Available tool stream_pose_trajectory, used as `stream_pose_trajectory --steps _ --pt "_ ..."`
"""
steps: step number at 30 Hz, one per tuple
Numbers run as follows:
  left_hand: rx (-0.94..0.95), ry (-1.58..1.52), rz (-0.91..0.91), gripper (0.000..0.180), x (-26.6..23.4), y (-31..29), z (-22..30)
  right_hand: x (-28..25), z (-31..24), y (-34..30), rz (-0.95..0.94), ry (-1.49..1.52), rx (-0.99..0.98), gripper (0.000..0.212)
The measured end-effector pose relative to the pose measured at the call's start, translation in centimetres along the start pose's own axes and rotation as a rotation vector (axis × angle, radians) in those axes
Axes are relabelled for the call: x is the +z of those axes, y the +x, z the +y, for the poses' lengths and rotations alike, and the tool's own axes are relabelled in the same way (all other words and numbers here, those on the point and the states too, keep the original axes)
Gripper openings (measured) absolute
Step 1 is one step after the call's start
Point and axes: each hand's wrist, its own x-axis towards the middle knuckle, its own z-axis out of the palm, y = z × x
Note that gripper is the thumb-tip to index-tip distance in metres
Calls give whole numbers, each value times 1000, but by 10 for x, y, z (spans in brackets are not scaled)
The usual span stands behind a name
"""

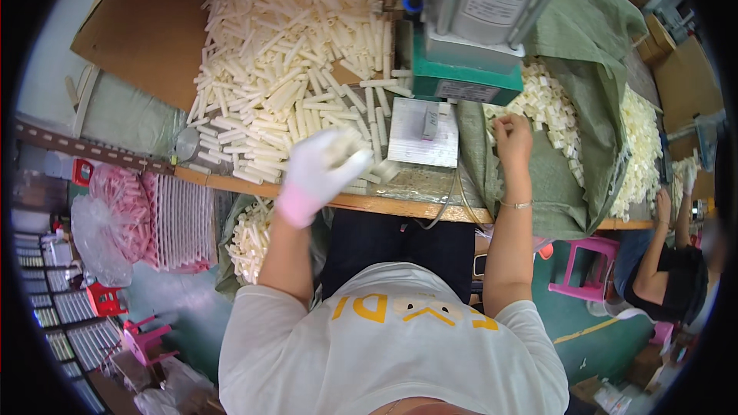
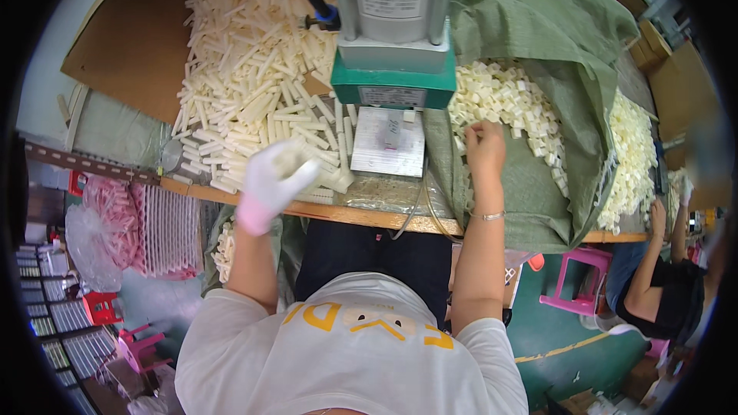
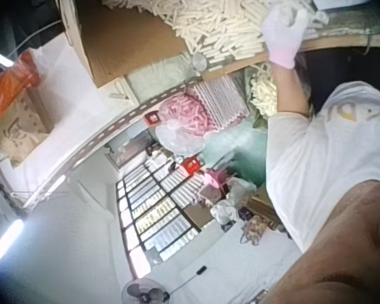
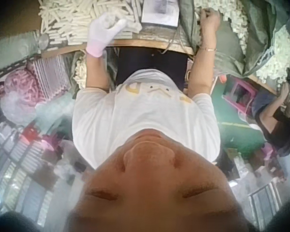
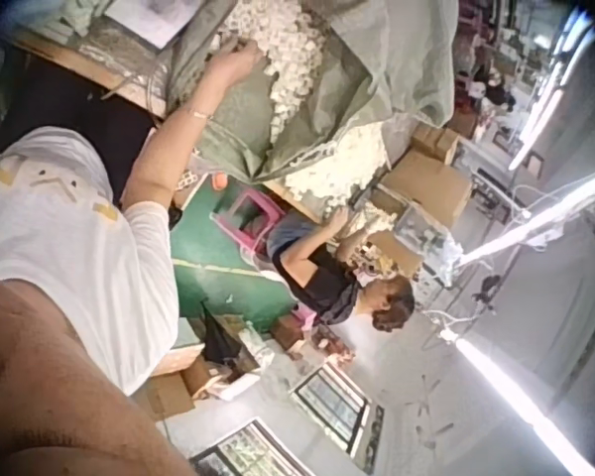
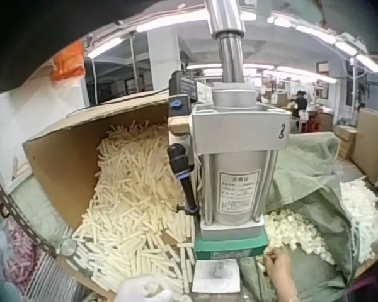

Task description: Manually assemble and secure plastic tubes into a connector housing using a small pneumatic press.

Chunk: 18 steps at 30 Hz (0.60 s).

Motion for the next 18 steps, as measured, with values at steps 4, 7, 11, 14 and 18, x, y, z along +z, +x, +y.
stream_pose_trajectory --steps 4,7,11,14,18 --pt "-480 476 -232 30 -84 -92 -84 -5 16 1 31 214 187 14" --pt "-629 587 -194 42 -114 -162 -180 -18 40 0 147 396 184 16" --pt "-585 508 44 58 -123 -261 -260 -56 -45 -21 175 860 205 19" --pt "-772 433 426 62 -132 -322 -293 -71 -100 -48 -122 1301 175 25" --pt "-1031 521 723 45 -154 -401 -352 -38 -190 -95 -945 1168 -284 36"
